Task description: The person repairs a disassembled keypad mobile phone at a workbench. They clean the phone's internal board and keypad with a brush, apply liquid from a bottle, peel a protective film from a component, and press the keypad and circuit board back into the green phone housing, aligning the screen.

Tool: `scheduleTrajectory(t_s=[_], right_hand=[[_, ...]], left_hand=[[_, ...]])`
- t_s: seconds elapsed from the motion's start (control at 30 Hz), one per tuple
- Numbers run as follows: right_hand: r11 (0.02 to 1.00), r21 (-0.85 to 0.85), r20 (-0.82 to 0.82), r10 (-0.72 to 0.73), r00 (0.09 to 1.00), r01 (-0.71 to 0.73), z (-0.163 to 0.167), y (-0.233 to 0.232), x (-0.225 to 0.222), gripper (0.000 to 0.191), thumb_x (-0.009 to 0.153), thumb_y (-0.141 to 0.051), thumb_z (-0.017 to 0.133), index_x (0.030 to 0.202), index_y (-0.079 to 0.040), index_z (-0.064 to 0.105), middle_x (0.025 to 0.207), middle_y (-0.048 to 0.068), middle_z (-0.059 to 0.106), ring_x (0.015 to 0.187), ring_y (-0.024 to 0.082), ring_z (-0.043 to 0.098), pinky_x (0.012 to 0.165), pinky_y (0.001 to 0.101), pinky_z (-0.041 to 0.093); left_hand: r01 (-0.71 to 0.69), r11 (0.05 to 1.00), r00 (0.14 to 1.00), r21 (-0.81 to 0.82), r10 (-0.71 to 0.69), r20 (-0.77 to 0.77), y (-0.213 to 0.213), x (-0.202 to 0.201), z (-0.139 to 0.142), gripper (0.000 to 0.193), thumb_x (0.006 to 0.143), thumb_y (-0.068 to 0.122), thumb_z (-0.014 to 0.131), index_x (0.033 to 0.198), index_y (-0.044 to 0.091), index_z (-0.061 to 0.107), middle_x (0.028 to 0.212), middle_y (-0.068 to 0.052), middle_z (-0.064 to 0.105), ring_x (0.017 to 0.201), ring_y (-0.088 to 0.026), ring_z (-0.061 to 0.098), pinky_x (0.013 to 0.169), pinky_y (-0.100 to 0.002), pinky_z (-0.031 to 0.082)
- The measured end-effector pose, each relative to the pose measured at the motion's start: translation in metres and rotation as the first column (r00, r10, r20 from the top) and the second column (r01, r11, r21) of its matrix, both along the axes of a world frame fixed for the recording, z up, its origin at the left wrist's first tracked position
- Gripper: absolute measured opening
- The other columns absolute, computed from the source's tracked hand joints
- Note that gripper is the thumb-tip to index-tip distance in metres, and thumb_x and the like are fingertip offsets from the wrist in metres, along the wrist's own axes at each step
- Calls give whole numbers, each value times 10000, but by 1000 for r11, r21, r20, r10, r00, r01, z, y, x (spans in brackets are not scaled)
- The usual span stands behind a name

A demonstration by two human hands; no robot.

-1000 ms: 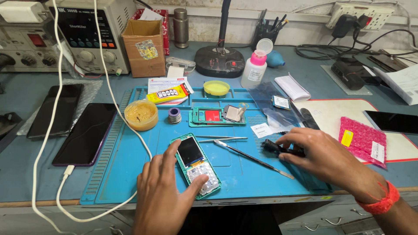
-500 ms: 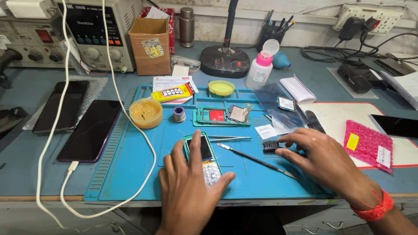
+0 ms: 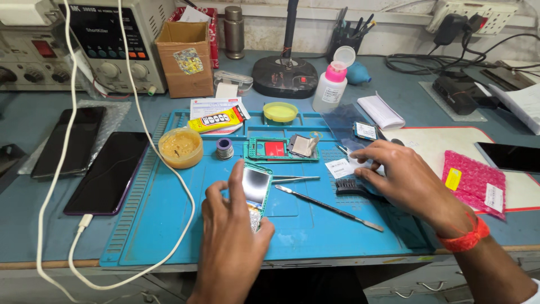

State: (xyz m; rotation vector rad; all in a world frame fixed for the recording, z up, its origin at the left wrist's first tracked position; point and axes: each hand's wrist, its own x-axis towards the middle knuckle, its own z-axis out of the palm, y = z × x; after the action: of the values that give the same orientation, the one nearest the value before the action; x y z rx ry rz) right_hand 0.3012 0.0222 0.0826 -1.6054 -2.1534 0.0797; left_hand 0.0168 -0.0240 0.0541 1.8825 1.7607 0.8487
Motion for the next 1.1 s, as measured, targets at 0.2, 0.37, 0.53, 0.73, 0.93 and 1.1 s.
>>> scheduleTrajectory(t_s=[0.2, 0.37, 0.53, 0.73, 0.93, 1.1], right_hand=[[998, -69, -169, -7, 986, -5, 6, -22, -46, 305, 859, -245, 753, 1143, -136, 777, 872, 46, 749, 641, 182, 633, 562, 331, 527], [992, -39, -343, 102, 934, -122, -3, -46, -85, 288, 829, -191, 753, 1107, -121, 781, 849, 22, 758, 623, 114, 668, 503, 292, 516], [977, -171, -547, 11, 837, -124, -22, -49, -98, 312, 848, -182, 755, 1142, -81, 777, 848, 26, 808, 661, 100, 686, 586, 269, 569], [847, -291, -911, -102, 401, -445, -56, -40, -103, 425, 907, -121, 693, 1293, 52, 649, 944, 122, 779, 776, 157, 728, 689, 292, 616], [852, -278, -938, -141, 316, -444, -62, -43, -93, 498, 896, -108, 695, 1359, 52, 610, 1007, 129, 749, 831, 159, 724, 680, 316, 636], [859, -247, -938, -96, 333, -449, -62, -45, -96, 555, 871, -75, 735, 1393, 37, 586, 1018, 141, 751, 827, 174, 714, 646, 309, 611]], left_hand=[[124, 940, 977, 318, -172, 127, 1, -24, -11, 1133, 688, 76, 868, 1611, 85, 210, 1379, -302, 509, 1271, -457, 517, 1001, -515, 451], [186, 968, 800, -168, -50, 597, 7, -49, -7, 1054, 715, -37, 758, 1602, 242, 262, 1085, -125, 664, 935, -221, 746, 750, -351, 625], [236, 967, 523, -94, -44, 851, 3, -51, -6, 958, 715, -102, 746, 1548, 175, 362, 1035, -131, 658, 937, -170, 719, 730, -301, 622], [214, 973, 232, 91, -140, 963, -1, -21, -17, 783, 753, -93, 762, 1447, 60, 432, 1061, -133, 655, 947, -174, 697, 777, -307, 630], [217, 972, 163, 87, -123, 979, 3, -8, -27, 686, 773, -48, 783, 1382, 31, 477, 1055, -134, 671, 964, -166, 698, 800, -319, 634], [309, 946, 154, 101, -154, 976, 4, -16, -29, 579, 849, 14, 789, 1372, -17, 542, 1007, -138, 714, 929, -165, 689, 816, -263, 589]])
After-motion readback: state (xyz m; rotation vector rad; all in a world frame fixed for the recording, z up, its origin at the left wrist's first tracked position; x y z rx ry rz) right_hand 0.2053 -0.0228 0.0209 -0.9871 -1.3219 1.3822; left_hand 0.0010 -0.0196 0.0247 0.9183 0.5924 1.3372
